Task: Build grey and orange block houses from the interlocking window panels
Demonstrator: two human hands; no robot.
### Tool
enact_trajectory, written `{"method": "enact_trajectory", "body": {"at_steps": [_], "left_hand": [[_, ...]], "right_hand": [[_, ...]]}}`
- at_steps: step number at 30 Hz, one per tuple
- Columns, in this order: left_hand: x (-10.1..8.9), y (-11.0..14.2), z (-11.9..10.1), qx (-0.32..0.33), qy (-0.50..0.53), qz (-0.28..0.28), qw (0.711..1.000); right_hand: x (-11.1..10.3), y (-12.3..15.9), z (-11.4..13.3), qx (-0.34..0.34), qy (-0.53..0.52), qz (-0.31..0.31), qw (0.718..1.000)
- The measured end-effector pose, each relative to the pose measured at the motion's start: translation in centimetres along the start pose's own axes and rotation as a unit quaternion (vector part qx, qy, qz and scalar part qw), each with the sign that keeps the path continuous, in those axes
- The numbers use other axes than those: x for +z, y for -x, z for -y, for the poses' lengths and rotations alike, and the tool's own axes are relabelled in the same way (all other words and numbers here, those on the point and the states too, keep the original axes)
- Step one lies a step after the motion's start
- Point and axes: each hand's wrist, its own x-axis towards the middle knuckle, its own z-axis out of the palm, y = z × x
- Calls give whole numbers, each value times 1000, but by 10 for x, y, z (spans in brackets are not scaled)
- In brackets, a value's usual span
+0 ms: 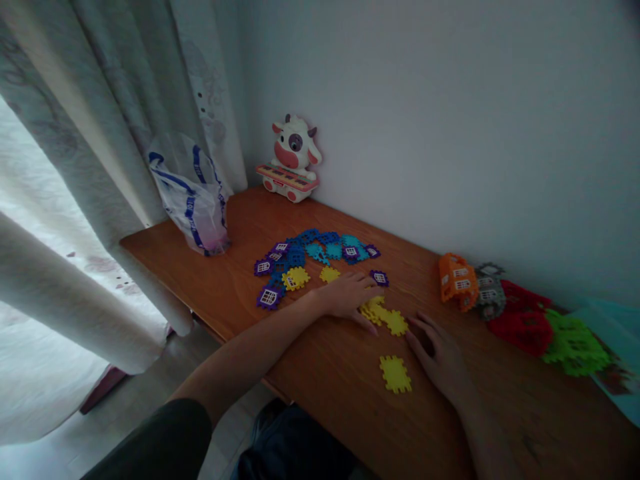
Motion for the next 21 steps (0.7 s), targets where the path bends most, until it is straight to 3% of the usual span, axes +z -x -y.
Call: {"method": "enact_trajectory", "body": {"at_steps": [3, 5, 9, 12, 14, 16, 21], "left_hand": [[-5, 3, -10, -68, -46, 41, 996], [-9, 4, -18, -162, -79, 53, 982], [-13, 4, -31, -428, -123, 92, 891], [-16, 4, -29, -548, -101, 143, 818], [-18, 5, -26, -574, -93, 171, 795], [-19, 5, -26, -561, -97, 190, 800], [-17, 0, -43, -434, -113, 196, 872]], "right_hand": [[1, 0, -1, -3, 2, -5, 1000], [1, 0, -2, -4, 1, -8, 1000], [3, 1, -3, -2, -8, -10, 1000], [2, 0, -3, -4, -6, -10, 1000], [2, 0, -3, -3, -1, -8, 1000], [1, -1, -3, -4, -1, -4, 1000], [0, -1, -3, -4, 2, -5, 1000]]}}
